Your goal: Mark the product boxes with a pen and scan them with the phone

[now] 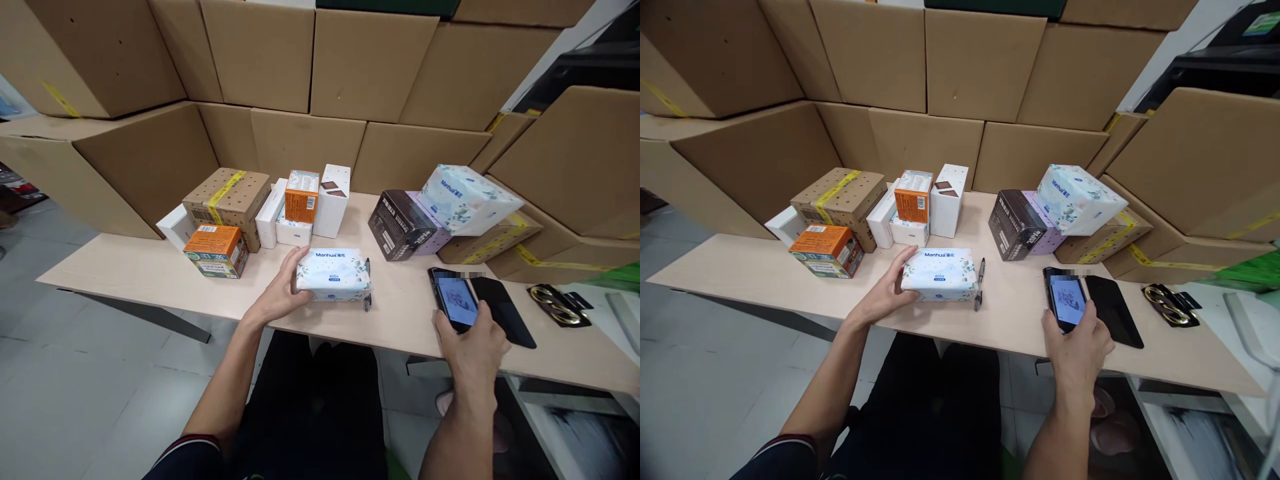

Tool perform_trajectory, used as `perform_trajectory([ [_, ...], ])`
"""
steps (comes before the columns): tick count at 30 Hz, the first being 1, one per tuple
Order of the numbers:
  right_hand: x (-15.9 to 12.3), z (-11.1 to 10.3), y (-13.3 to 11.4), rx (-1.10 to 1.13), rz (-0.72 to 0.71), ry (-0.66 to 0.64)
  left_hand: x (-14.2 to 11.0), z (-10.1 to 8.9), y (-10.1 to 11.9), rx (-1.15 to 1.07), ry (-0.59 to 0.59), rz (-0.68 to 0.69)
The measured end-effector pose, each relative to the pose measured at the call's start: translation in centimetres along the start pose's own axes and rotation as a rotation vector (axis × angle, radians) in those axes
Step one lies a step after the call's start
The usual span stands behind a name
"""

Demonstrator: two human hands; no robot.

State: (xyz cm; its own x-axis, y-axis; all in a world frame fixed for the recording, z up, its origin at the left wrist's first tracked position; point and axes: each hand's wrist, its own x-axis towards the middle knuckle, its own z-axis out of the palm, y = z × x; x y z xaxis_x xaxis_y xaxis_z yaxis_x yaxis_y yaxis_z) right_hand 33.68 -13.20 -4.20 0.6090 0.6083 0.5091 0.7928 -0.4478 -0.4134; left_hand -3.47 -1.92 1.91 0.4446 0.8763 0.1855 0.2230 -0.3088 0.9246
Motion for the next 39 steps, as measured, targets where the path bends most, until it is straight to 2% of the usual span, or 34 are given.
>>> perform_trajectory([
  [4,-0.2,-0.1,-0.2,0.018,-0.012,-0.013,0.1,0.3,0.1,0.099,0.009,0.029],
  [8,-0.3,-0.2,-0.4,0.045,-0.04,0.027,-1.0,1.1,0.1,0.157,0.096,0.072],
  [10,-0.4,-0.4,-0.5,0.052,-0.039,0.015,-1.8,1.3,0.3,0.247,0.167,0.169],
  [12,-0.4,-0.6,-0.7,0.06,-0.035,0.0,-2.5,1.1,0.8,0.391,0.259,0.322],
  [16,-0.4,-0.7,-0.8,0.071,-0.041,0.005,-3.0,-0.9,1.0,0.668,0.385,0.612],
  [20,-0.5,-0.6,-0.7,0.07,-0.048,0.025,-2.6,-3.9,-0.6,0.819,0.417,0.723],
  [23,-0.5,-0.6,-0.7,0.076,-0.051,0.04,-2.5,-5.3,-2.1,0.904,0.414,0.704],
  [26,-0.5,-0.6,-0.7,0.072,-0.056,0.037,-2.9,-5.2,-2.9,0.939,0.472,0.635],
  [31,-0.5,-0.5,-0.6,0.074,-0.064,0.059,-3.7,-2.7,-3.1,1.033,0.603,0.499],
  [35,-0.4,-0.4,-0.8,0.091,-0.081,0.114,-3.4,-1.2,-2.9,1.142,0.707,0.448],
  [39,0.9,-0.8,-2.9,0.18,-0.128,0.101,-2.7,0.5,-2.0,1.114,0.785,0.5],
])
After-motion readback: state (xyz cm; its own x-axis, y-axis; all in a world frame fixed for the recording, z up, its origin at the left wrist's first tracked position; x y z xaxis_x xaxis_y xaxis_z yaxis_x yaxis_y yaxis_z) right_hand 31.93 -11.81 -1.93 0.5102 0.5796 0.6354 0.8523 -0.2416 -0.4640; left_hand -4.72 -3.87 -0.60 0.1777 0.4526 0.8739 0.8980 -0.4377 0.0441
